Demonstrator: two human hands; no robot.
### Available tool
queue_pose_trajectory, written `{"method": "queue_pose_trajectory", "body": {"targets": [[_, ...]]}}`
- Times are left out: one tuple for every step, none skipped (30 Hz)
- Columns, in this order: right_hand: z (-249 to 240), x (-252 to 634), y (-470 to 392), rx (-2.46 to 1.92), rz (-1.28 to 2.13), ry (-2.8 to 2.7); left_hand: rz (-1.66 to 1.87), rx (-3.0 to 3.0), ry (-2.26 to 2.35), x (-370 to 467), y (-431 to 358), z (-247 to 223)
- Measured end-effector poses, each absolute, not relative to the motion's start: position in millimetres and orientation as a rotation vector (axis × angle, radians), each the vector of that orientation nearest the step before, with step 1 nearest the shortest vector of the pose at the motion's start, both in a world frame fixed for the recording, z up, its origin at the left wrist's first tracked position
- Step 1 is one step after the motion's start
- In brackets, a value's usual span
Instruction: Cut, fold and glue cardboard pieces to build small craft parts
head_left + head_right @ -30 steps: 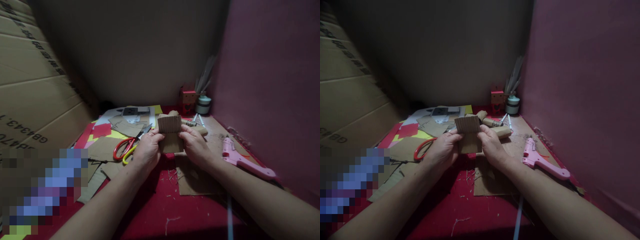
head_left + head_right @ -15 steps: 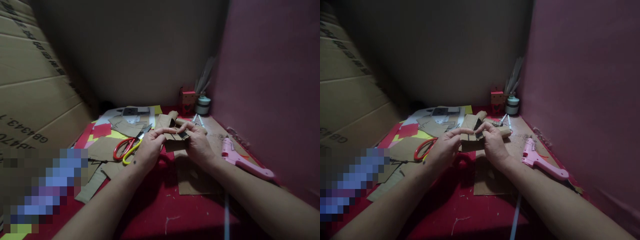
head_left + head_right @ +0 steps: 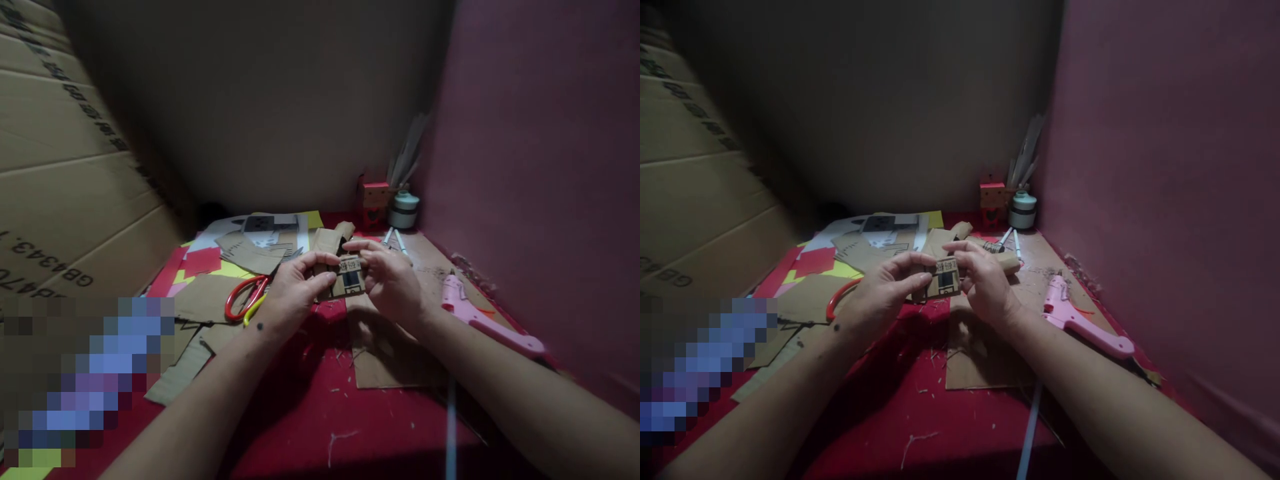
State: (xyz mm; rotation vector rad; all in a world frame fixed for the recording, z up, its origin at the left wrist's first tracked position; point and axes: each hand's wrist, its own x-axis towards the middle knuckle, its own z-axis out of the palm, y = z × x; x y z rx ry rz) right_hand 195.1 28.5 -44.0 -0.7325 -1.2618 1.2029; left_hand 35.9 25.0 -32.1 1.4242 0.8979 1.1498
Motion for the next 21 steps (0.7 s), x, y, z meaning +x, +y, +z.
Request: {"method": "queue_pose_trajectory", "body": {"targets": [[-43,194,28,-0.741,1.242,-1.265,1.155,1.459,0.914,35,25,-32],[-42,193,27,-0.747,1.316,-1.266,1.158,1.493,0.923,35,25,-32],[-43,192,27,-0.749,1.392,-1.265,1.158,1.524,0.926,34,25,-32],[-43,190,26,-0.748,1.450,-1.261,1.162,1.548,0.926,34,25,-31],[-44,188,27,-0.746,1.481,-1.251,1.170,1.566,0.929,34,25,-31],[-45,187,27,-0.745,1.485,-1.238,1.179,1.581,0.937,35,25,-31],[-45,186,27,-0.746,1.463,-1.222,1.186,1.595,0.950,35,26,-30],[-46,186,28,-0.749,1.445,-1.207,1.185,1.613,0.965,35,26,-30],[-46,186,28,-0.753,1.441,-1.194,1.175,1.637,0.982,35,25,-30],[-46,187,28,-0.756,1.450,-1.180,1.156,1.660,0.997,36,25,-29],[-46,187,29,-0.755,1.464,-1.164,1.135,1.675,1.009,36,24,-29],[-45,187,29,-0.752,1.483,-1.147,1.112,1.679,1.019,36,23,-28],[-45,188,28,-0.745,1.501,-1.131,1.088,1.671,1.025,37,22,-28],[-45,188,28,-0.737,1.517,-1.116,1.066,1.652,1.026,37,21,-27],[-45,187,27,-0.729,1.532,-1.106,1.047,1.626,1.020,37,20,-26],[-46,187,27,-0.722,1.545,-1.099,1.033,1.603,1.010,37,20,-25],[-46,186,26,-0.717,1.551,-1.092,1.023,1.592,1.001,37,19,-24],[-46,186,25,-0.713,1.552,-1.086,1.018,1.594,0.997,37,19,-24],[-46,185,25,-0.714,1.552,-1.080,1.018,1.606,0.994,37,19,-24],[-46,185,24,-0.718,1.553,-1.076,1.017,1.626,0.992,37,19,-24],[-46,184,23,-0.720,1.547,-1.074,1.019,1.643,0.986,37,19,-24]]}}
